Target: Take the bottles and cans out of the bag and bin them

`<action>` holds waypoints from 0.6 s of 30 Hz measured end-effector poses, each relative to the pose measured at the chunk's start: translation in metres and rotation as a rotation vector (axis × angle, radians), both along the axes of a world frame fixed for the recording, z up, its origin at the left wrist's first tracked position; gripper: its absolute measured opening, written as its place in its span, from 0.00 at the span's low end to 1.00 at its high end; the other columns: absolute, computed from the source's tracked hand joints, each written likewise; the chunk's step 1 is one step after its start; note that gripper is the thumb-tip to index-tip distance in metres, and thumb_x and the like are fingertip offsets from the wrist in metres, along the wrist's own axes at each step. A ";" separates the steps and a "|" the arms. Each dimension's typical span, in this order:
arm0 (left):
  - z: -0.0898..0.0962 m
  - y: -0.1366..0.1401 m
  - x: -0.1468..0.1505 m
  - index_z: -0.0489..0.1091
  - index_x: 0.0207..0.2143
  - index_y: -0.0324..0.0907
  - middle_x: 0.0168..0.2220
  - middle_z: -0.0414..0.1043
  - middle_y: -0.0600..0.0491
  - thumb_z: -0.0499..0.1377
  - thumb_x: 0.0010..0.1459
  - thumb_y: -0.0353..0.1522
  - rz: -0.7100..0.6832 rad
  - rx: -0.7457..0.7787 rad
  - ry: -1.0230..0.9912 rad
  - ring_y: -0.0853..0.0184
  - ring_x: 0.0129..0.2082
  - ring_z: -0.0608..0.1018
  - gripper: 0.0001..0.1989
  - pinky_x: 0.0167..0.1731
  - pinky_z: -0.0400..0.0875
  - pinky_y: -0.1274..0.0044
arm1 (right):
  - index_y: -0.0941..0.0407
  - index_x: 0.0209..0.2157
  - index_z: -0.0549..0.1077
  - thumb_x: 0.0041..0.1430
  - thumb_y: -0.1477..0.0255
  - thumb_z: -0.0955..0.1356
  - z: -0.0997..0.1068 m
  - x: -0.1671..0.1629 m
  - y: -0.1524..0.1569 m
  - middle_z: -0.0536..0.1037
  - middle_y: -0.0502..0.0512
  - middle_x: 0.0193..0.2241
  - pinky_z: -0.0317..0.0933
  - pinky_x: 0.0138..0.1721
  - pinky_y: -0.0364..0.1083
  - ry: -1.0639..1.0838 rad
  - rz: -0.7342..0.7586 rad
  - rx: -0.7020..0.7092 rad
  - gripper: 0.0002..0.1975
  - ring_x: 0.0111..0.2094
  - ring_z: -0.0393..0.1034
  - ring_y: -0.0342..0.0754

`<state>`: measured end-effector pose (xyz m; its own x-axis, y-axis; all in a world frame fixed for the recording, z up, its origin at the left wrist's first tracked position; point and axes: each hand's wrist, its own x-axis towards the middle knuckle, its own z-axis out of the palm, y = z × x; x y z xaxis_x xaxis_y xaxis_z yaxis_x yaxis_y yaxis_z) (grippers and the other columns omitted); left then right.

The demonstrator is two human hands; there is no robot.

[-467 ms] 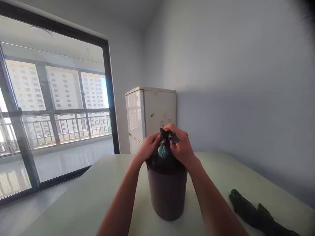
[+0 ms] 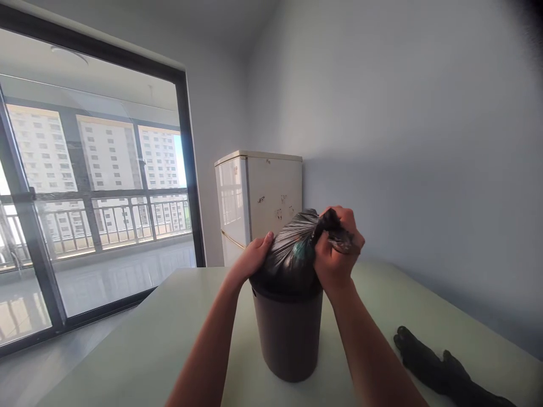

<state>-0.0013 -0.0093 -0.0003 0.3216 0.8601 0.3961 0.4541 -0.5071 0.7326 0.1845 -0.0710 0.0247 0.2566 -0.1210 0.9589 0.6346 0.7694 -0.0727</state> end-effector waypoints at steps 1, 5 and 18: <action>0.001 -0.001 0.000 0.76 0.35 0.38 0.35 0.79 0.48 0.42 0.67 0.58 -0.006 -0.008 -0.001 0.56 0.41 0.78 0.36 0.47 0.71 0.71 | 0.53 0.39 0.69 0.62 0.76 0.62 0.001 0.003 -0.001 0.71 0.53 0.32 0.64 0.34 0.47 0.064 -0.020 0.016 0.06 0.30 0.67 0.47; 0.003 -0.004 0.000 0.76 0.36 0.38 0.36 0.80 0.48 0.40 0.67 0.59 -0.034 -0.005 -0.012 0.56 0.43 0.78 0.38 0.49 0.70 0.72 | 0.54 0.34 0.68 0.69 0.71 0.61 0.007 0.011 -0.006 0.69 0.53 0.32 0.64 0.35 0.49 0.246 -0.097 0.106 0.08 0.31 0.67 0.48; 0.002 -0.001 0.000 0.79 0.40 0.39 0.39 0.82 0.49 0.51 0.64 0.43 -0.092 0.018 0.000 0.54 0.45 0.79 0.21 0.49 0.72 0.70 | 0.52 0.33 0.67 0.75 0.68 0.60 0.028 0.032 -0.047 0.64 0.53 0.30 0.60 0.51 0.57 0.483 -0.230 0.366 0.14 0.38 0.69 0.51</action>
